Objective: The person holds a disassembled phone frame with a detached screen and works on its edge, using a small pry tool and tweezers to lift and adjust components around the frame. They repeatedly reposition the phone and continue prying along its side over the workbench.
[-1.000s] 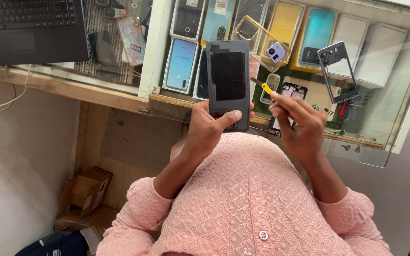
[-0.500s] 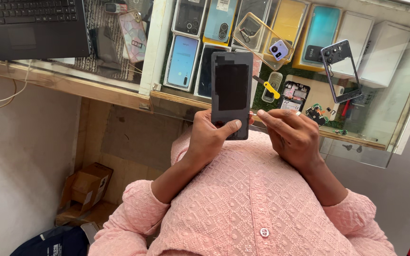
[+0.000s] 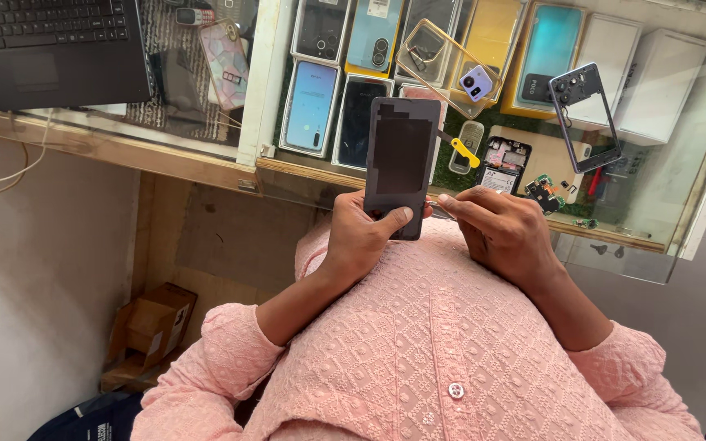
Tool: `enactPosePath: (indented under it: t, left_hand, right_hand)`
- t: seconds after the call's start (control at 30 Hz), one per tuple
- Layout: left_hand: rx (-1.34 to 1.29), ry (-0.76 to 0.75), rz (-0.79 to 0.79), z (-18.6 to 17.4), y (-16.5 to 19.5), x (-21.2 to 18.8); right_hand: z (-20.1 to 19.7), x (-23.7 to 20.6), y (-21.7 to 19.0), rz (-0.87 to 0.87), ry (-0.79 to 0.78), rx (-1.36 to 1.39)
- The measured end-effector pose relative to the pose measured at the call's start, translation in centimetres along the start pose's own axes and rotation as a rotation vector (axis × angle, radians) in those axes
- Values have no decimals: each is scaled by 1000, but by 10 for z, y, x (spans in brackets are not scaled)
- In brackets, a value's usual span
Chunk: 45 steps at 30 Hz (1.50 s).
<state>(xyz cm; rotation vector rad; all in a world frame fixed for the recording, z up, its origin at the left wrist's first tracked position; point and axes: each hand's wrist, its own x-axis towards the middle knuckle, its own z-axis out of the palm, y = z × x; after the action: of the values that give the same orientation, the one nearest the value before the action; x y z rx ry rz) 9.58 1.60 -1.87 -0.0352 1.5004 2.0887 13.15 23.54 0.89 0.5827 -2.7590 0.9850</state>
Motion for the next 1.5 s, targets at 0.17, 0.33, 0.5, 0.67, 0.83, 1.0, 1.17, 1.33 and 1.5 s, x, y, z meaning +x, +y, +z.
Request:
enactPosePath:
  t: [0.17,0.33,0.5,0.67,0.83,1.0,1.17,1.33,1.5]
  left_hand:
    - [51,-2,37,2,2,3]
    - [78,2,53,4,7,5]
    - [70,11,3,5,8,5]
    - [12,-22,1,4,9,6]
    - [-18,19,-40,3,11,8]
    - [-23,23,-34,4,11,8]
    - [11,34,37,4,11,5]
    - [75,31,35,3,11,5]
    - [83,38,2,4,11,5]
  right_hand:
    - [1,3,3,-17,-18,5]
    - [5,-1,3,-18,79,5]
    - [9,-4,4,-13,133,-78]
    - [9,-5,6,-48,171,-68]
    - [10,-6,8,-66,189,-66]
    - [8,-8,10,-79,135,-79]
    - [6,-9,9,-42,33,-68]
    - [5,-10,11,-72,-25,-151]
    - [7,-9,13,-58,-44,-256]
